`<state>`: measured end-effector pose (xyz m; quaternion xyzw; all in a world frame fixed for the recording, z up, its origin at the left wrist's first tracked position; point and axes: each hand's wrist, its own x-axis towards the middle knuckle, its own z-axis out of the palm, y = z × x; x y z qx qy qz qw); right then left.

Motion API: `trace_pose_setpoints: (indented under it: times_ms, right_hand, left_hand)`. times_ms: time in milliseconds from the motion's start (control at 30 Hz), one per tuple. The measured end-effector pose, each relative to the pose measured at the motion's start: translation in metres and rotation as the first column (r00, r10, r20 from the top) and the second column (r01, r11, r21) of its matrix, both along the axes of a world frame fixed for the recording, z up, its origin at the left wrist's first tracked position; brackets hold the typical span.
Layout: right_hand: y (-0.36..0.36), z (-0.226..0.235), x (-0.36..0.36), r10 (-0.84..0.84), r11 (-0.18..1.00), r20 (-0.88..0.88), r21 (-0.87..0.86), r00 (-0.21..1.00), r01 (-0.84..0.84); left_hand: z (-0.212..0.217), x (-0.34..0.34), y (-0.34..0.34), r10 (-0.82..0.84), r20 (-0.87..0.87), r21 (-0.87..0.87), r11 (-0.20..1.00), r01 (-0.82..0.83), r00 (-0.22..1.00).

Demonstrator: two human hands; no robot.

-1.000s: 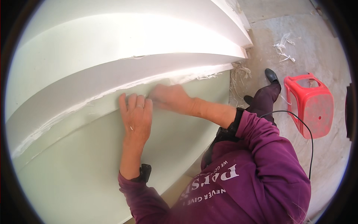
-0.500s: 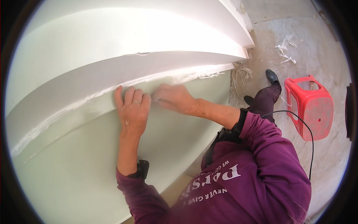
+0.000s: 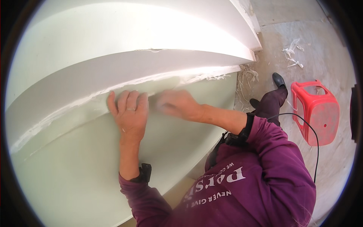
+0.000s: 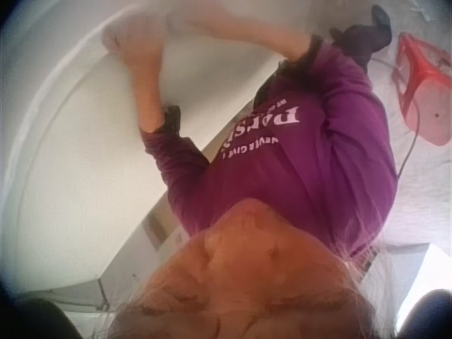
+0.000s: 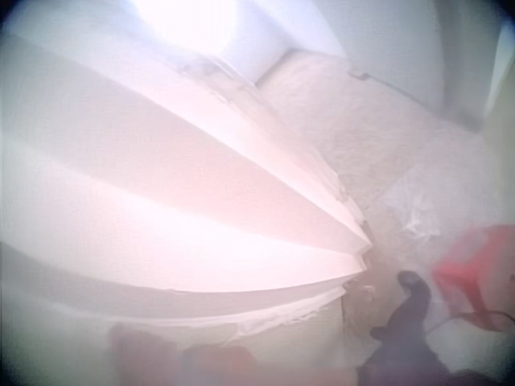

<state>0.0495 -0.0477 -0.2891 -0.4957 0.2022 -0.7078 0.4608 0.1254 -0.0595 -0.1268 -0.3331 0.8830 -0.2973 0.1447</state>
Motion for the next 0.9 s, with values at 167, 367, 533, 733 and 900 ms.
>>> trace_pose_setpoints:
  times_ms: [167,367,533,733,900]
  right_hand:
    - [0.005,-0.020,-0.024,0.133,0.975,0.050,0.172,0.990,-0.140]
    - [0.013,-0.042,-0.047,0.428,0.839,-0.074,0.403,0.901,-0.366]
    - [0.023,-0.065,-0.052,0.575,0.678,0.022,0.545,0.818,-0.492]
    - [0.019,-0.059,-0.058,0.589,0.655,0.021,0.574,0.808,-0.492]
    - [0.020,-0.053,-0.063,0.620,0.645,-0.020,0.583,0.785,-0.494]
  left_hand:
    - [0.006,-0.009,0.025,-0.033,-0.244,-0.043,0.999,0.023,0.969]
    - [-0.064,0.008,0.082,0.449,-0.647,0.397,0.888,-0.230,0.616]
    - [-0.111,0.008,0.073,0.907,-0.356,0.931,0.322,-0.174,-0.225]
    - [-0.149,-0.010,0.047,0.790,-0.302,0.875,0.452,0.174,-0.534]
    - [-0.175,-0.015,0.040,0.668,-0.373,0.824,0.557,0.101,-0.644]
